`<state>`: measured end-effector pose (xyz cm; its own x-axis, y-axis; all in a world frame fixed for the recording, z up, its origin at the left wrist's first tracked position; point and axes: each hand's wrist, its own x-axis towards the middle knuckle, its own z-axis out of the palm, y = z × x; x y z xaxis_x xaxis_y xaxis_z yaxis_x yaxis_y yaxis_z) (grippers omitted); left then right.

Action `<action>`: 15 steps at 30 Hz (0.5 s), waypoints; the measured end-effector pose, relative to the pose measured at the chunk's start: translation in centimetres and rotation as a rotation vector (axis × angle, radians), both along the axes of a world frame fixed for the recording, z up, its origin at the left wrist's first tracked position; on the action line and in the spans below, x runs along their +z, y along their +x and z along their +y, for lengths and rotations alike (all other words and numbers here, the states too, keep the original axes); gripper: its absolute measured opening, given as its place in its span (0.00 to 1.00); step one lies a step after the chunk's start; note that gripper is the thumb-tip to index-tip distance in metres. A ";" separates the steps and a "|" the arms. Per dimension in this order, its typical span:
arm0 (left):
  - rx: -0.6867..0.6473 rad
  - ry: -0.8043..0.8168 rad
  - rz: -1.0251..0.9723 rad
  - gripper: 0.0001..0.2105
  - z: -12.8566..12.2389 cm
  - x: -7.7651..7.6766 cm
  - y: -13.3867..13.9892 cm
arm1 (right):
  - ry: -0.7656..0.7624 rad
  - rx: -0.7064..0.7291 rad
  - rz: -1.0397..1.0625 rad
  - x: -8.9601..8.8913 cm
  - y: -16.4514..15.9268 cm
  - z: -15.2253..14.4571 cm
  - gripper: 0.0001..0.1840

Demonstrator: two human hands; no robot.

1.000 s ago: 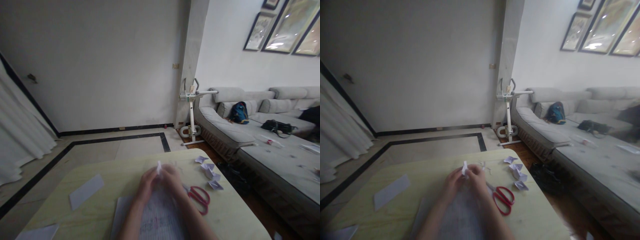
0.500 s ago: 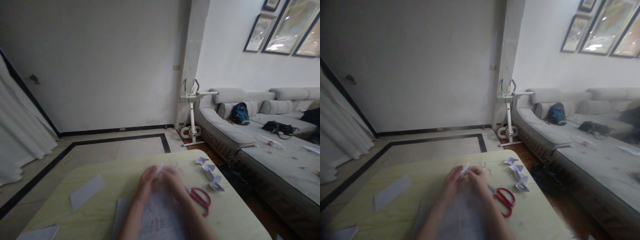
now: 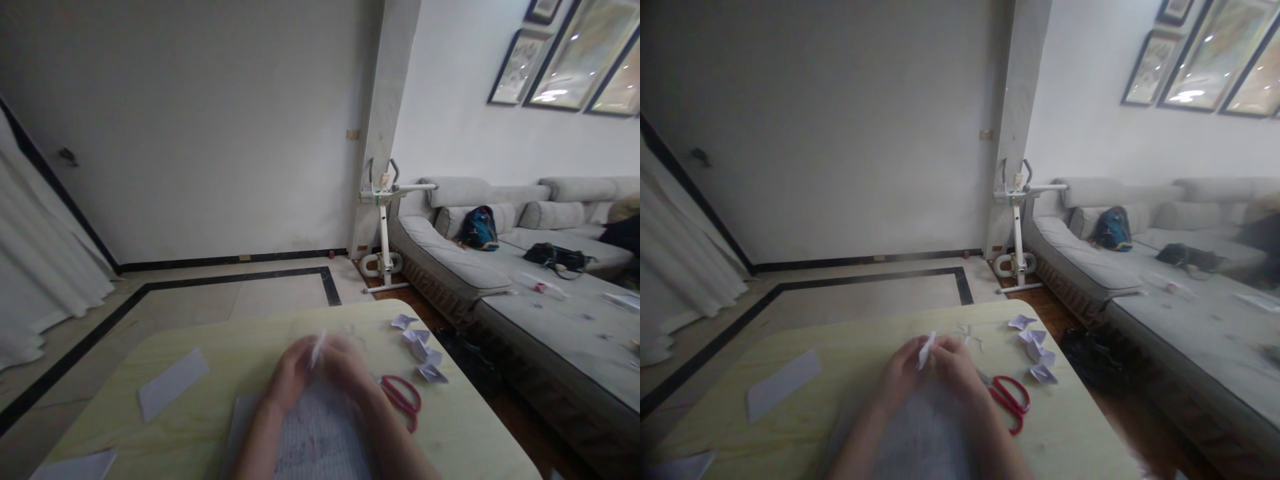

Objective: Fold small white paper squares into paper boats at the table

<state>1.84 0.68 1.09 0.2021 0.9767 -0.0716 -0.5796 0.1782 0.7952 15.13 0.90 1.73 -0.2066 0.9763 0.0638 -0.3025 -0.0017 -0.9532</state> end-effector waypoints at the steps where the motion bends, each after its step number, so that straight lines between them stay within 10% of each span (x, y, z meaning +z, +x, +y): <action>1: 0.000 0.009 0.029 0.13 -0.2 0.2 -0.1 | -0.011 0.022 0.011 -0.1 0.0 0.0 0.18; 15: -0.084 0.005 0.186 0.12 -1.0 0.4 -0.5 | -0.096 0.284 0.100 0.1 0.9 -0.4 0.16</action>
<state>1.30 -0.36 1.49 0.2664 0.9575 -0.1105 -0.4057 0.2154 0.8882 16.02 0.51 1.84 -0.4692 0.8830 0.0084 -0.3696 -0.1878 -0.9100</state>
